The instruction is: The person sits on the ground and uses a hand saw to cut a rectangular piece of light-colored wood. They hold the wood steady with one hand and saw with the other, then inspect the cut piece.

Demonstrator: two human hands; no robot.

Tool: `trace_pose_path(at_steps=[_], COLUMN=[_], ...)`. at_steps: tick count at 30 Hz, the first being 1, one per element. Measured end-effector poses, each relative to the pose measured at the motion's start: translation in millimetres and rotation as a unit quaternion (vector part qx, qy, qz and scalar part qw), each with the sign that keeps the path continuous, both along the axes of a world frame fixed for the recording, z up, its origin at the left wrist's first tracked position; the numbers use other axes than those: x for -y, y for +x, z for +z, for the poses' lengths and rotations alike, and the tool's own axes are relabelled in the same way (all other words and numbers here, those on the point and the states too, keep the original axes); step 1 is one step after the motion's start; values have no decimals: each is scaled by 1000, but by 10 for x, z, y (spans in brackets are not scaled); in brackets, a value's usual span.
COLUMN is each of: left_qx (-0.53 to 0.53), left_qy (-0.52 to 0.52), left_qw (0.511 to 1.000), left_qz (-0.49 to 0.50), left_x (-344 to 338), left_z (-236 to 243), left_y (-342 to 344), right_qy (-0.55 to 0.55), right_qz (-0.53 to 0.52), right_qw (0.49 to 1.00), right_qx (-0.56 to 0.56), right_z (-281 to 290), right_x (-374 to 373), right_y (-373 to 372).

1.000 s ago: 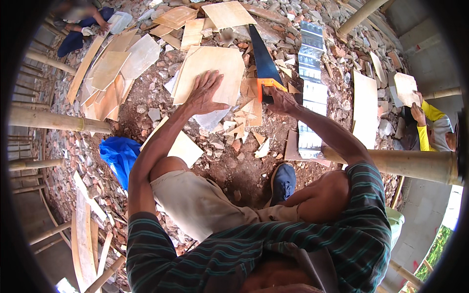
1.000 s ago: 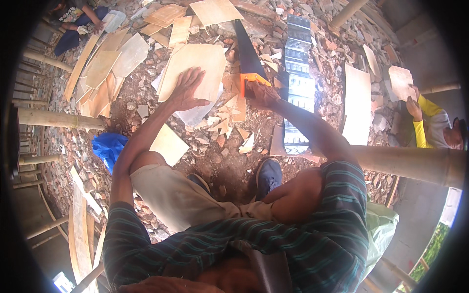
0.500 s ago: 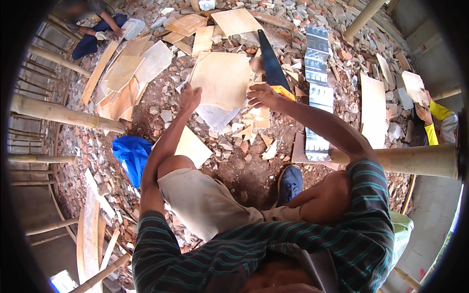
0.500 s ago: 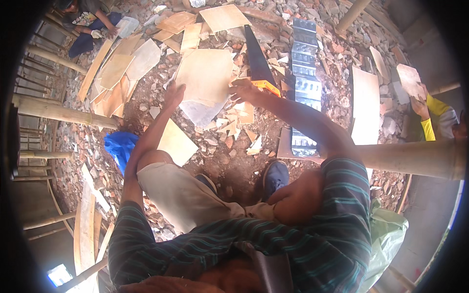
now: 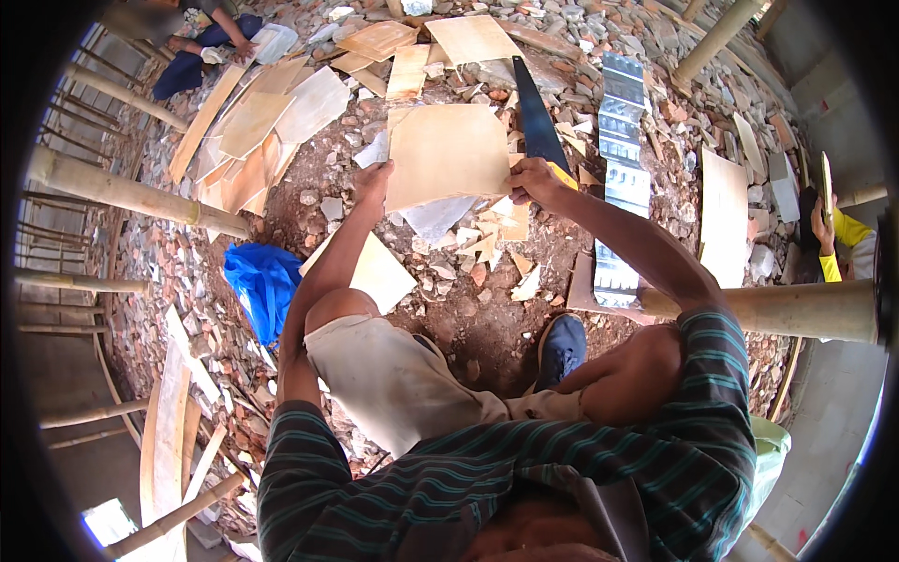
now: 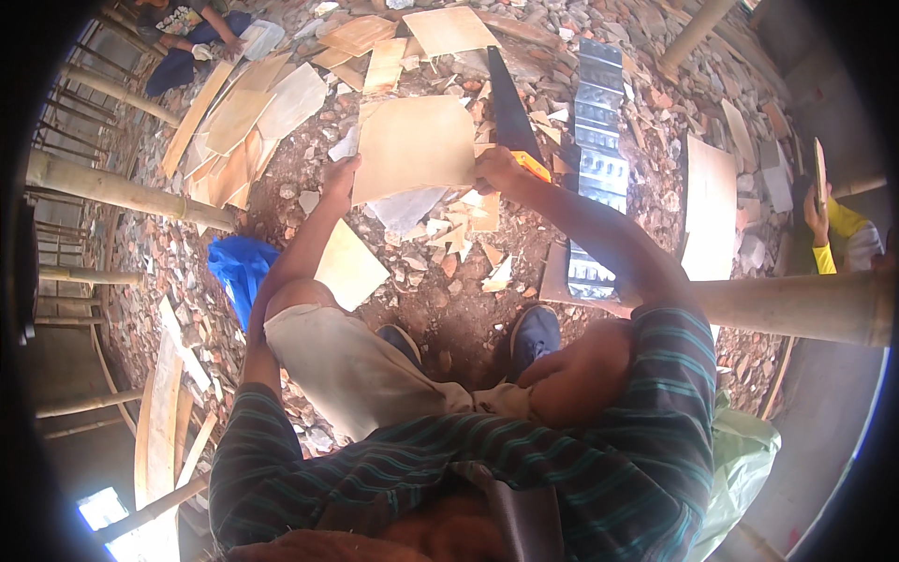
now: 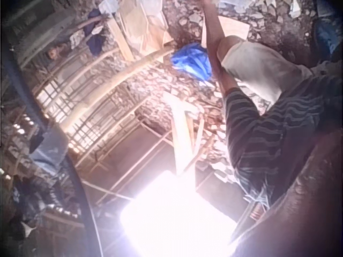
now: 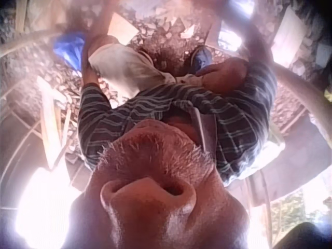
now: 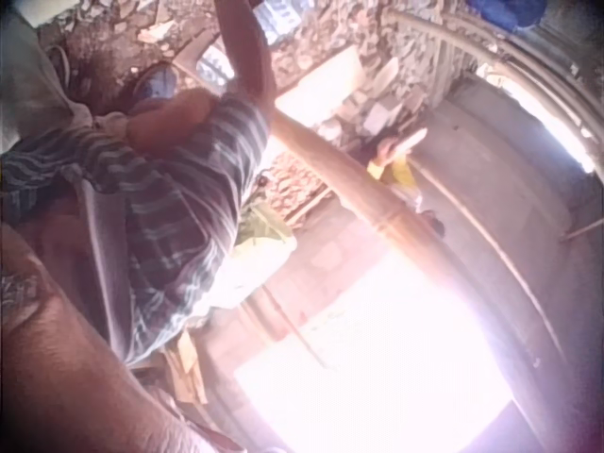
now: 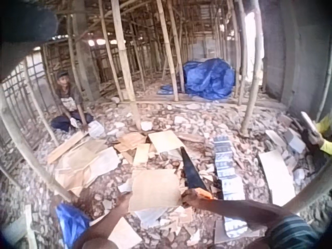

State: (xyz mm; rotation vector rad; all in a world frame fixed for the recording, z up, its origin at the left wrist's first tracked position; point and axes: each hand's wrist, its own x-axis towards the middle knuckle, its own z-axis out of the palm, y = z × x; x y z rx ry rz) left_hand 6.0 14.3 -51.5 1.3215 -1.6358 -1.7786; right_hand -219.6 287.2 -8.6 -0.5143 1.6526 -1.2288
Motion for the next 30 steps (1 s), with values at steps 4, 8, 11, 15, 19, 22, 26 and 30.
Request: trace_pose_path(at_steps=[4,8,11,15,19,22,26,30], left_qx=[-92,-93,-133,-157,-66,23,61,65], left_qy=[143,109,119,38,-144,-224,-262,-239], left_qw=[985,989,984,986,982,966,954,960], left_qz=[25,34,16,48,106,127,132,128], left_x=[-86,-239,-284,-291,-207,-138,-86,-72], left_z=[58,207,222,91,38,55,-25,-189], left_y=[-13,38,63,15,-37,-3,36,95], right_qy=[-5,9,-10,-7,12,48,-76,4], right_qz=[33,13,1,6,-7,-11,61,-29], right_qw=[999,999,996,999,1000,999,987,999], right_qx=[40,40,87,44,3,12,-127,39], right_z=[-50,-119,-197,-323,-441,-488,-465,-370], right_x=[-135,-219,-222,-240,-378,-562,-751,-794], right_y=[-16,-29,-38,-54,-120,-193,-259,-232])
